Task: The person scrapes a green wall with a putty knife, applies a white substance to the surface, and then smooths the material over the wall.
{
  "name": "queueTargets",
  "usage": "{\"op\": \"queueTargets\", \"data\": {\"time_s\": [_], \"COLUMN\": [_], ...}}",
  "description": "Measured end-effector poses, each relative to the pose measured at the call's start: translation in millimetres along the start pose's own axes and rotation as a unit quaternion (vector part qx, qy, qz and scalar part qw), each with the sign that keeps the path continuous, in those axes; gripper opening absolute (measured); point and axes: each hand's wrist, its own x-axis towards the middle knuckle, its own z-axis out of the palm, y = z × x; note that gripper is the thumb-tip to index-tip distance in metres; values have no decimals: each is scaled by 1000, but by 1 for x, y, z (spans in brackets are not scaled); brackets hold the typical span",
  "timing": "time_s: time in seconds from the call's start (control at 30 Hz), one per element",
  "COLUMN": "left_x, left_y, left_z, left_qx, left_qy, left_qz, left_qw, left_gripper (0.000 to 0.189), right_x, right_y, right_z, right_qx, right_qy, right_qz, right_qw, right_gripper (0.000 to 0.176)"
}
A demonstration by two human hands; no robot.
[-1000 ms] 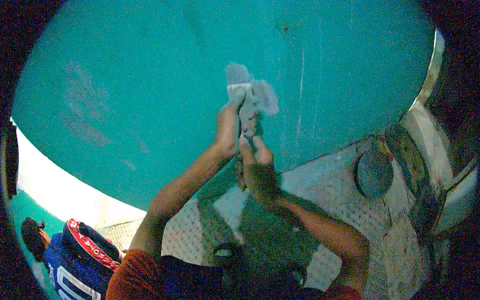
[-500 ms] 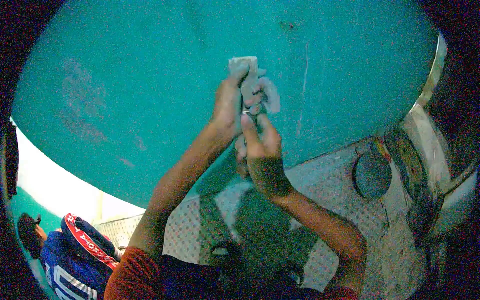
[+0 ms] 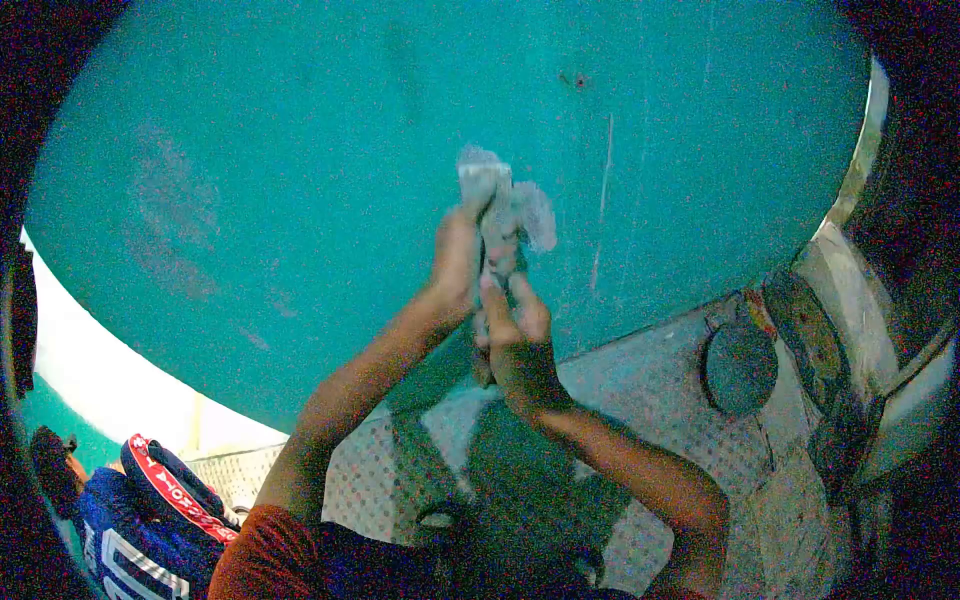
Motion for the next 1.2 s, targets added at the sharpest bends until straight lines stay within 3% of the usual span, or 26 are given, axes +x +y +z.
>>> {"op": "queueTargets", "data": {"time_s": [0.1, 0.17, 0.3, 0.4, 0.5, 0.6, 0.73, 0.9, 1.03, 1.13, 1.2], "left_x": [-3, -5, -2, 0, -3, -7, -8, -2, 5, 3, 2], "left_y": [21, 8, 1, 16, 7, -9, -5, -15, -20, 1, -6], "left_z": [11, 8, -1, 11, 7, -5, -4, 3, -6, 6, 15], "left_qx": [-43, -35, -15, -26, -12, 52, 9, 0, -36, -2, 29], "left_qy": [-18, -2, -4, 3, 20, 47, 40, 53, 21, 26, 95], "left_qz": [8, 9, 10, 19, 18, 17, 10, 25, -27, 69, 92], "left_qw": [999, 999, 1000, 999, 1000, 997, 999, 998, 999, 997, 991], "left_gripper": [39, 38, 36, 35, 35, 36, 38, 39, 32, 30, 29], "right_x": [-2, -2, 4, 3, 3, -1, -2, -3, -2, -3, -6], "right_y": [-24, -6, 7, -28, -6, 12, 14, 27, 32, 10, 0], "right_z": [11, 2, -3, 6, -1, -11, -20, -38, -48, -42, -33], "right_qx": [17, -6, -37, -7, -43, -80, -140, -218, -252, -236, -270], "right_qy": [-5, 11, 13, -7, 0, 25, 60, 83, 73, 71, 61], "right_qz": [31, 37, 9, 6, -12, 58, -35, -222, -230, -226, -225], "right_qw": [999, 999, 999, 1000, 999, 995, 988, 947, 937, 942, 934], "right_gripper": [34, 32, 26, 21, 22, 25, 26, 31, 31, 31, 31]}}
